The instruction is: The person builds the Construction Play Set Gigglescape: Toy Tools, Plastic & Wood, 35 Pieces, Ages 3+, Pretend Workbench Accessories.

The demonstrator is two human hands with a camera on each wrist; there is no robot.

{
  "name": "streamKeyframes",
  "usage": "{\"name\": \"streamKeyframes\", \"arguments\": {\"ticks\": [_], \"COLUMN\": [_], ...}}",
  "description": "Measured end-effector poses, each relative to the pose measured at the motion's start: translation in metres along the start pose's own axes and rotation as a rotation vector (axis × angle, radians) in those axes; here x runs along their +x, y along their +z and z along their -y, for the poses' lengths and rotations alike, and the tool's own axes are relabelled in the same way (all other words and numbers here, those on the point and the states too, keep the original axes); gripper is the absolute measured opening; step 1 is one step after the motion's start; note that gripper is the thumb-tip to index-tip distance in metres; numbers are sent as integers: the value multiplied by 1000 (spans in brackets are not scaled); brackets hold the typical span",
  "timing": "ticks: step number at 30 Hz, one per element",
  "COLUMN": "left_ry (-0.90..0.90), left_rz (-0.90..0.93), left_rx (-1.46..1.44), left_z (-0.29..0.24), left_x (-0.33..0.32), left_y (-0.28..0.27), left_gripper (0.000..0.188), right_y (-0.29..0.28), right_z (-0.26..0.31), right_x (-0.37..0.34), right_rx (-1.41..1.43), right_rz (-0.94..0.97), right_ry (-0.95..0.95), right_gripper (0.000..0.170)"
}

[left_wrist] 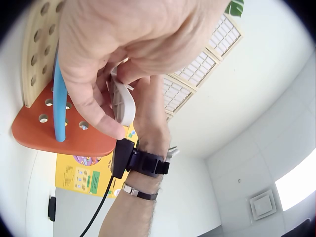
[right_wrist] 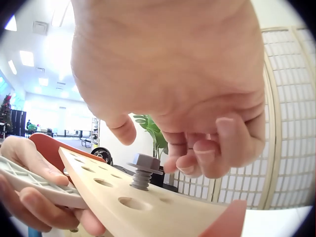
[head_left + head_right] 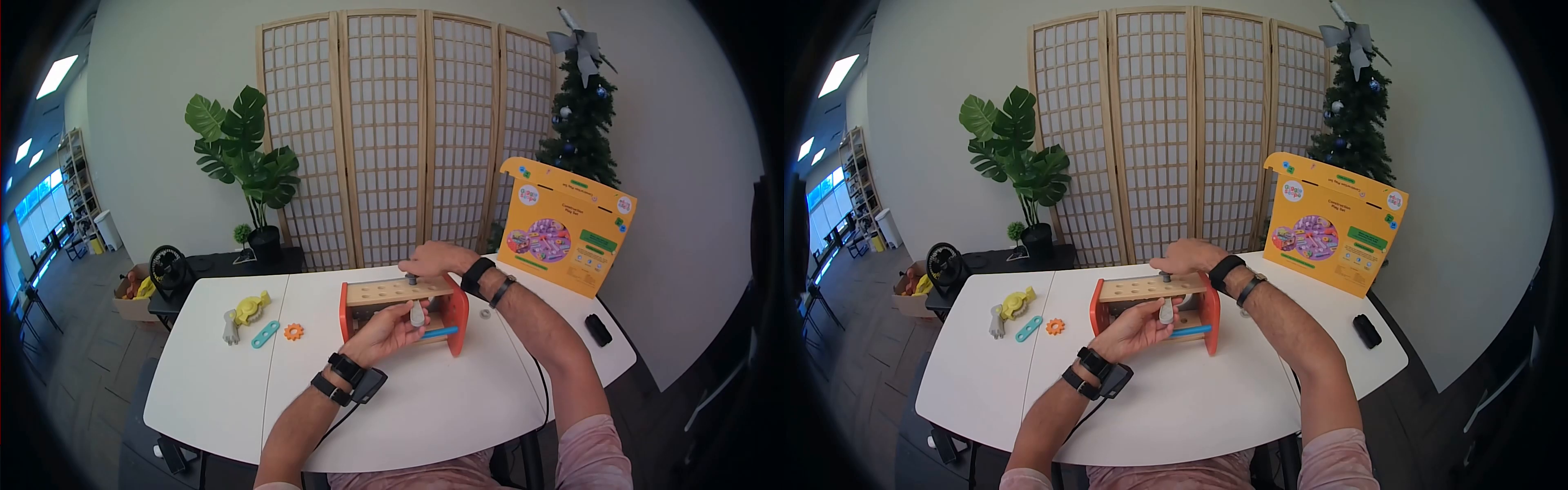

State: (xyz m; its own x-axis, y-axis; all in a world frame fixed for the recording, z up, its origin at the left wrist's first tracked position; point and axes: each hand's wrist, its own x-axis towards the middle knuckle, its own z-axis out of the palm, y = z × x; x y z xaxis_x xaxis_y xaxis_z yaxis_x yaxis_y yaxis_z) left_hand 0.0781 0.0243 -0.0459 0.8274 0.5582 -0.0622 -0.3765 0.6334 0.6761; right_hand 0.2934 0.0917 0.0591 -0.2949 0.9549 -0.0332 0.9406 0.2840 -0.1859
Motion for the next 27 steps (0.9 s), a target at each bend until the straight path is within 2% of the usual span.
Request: {"name": "streamKeyframes", "arguments": {"ticks": [4,6,10,13,15,18,21,24,27], "left_ry": [2,4,1,-3,1,-1,5,7,2], "left_rz": [-2,-2,-12,-2,-11,-15,-17,-16,0], "left_rx": [-5,12,8,10,20,16,21,27,20], "left_z": [1,1,1,1,1,1,0,1,2], "left_x": [2,1,1,2,0,0,-2,0,1], "left_y": [-2,0,0,-2,2,3,5,2,-2], "left_gripper": [43,42,42,42,41,41,41,41,41], "right_y": [6,-3,6,7,-5,-2,9,0,7], "right_z": [-4,8,-3,-5,9,2,-6,4,-4], "right_x": [4,-6,4,7,-7,-5,4,-3,6], "right_rx": [19,-82,-12,2,-56,43,13,-39,12], "right_rz": [30,33,-16,61,55,9,77,48,42], "right_ry": [-99,19,-46,-82,27,-59,-76,-14,-64], "right_gripper": [65,64,65,72,74,75,73,71,67]}}
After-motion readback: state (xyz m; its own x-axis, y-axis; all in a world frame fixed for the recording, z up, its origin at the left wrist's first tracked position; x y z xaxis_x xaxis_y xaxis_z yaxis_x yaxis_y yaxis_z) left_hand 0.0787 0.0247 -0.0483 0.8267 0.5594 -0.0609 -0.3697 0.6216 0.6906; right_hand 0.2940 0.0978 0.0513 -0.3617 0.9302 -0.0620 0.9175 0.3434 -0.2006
